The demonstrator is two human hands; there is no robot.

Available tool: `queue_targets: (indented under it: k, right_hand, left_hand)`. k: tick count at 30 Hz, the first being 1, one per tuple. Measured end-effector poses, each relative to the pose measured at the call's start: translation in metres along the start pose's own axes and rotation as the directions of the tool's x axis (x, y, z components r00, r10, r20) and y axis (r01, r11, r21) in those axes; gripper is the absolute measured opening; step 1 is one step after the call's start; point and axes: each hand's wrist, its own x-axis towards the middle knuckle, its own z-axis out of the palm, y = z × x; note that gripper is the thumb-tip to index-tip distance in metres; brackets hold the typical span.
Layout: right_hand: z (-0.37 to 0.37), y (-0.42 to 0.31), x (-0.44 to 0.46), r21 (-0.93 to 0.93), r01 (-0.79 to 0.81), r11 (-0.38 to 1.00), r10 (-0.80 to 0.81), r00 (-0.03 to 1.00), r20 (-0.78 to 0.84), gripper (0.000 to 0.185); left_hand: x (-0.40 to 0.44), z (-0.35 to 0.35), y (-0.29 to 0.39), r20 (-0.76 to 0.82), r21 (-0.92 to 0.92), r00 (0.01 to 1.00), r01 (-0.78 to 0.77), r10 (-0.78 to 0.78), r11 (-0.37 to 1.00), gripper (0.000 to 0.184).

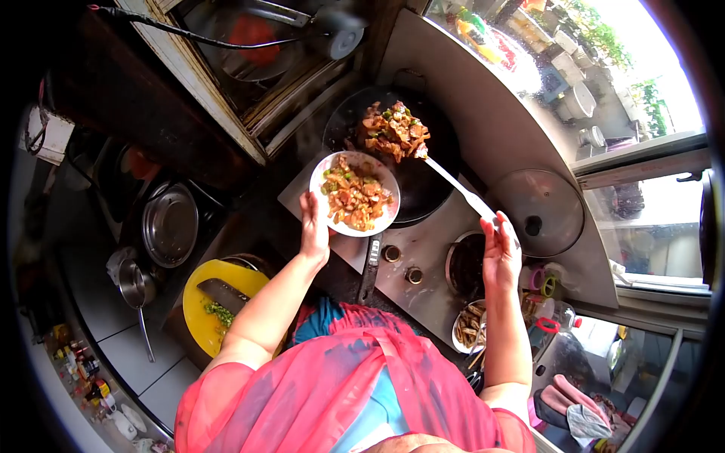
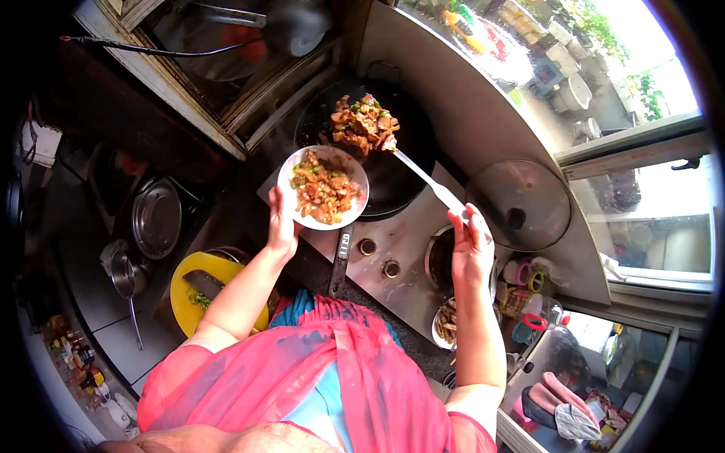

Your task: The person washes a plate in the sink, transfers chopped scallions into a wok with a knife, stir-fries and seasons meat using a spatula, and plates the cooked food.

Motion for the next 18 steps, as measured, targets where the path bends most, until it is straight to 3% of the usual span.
queue_targets:
  k: [3, 7, 18]
  right_hand:
    - [0.014, -0.027, -0.025, -0.069, 0.034, 0.997, -0.032, 0.999, 0.028, 0.029]
    - [0.025, -0.034, -0.053, -0.21, 0.099, 0.973, -0.097, 0.995, 0.018, 0.024]
    - [0.044, -0.038, -0.079, -0.421, 0.45, 0.788, -0.328, 0.885, 0.332, 0.022]
  left_hand:
    - [0.026, 0.025, -0.015, 0.021, 0.014, 0.999, -0.048, 0.048, 0.999, 0.045]
    - [0.041, 0.056, -0.008, 0.015, -0.003, 0.999, 0.042, -0.042, 0.999, 0.053]
    - [0.033, 0.054, -0.012, 0.133, -0.182, 0.99, -0.015, 0.039, 0.983, 0.063]
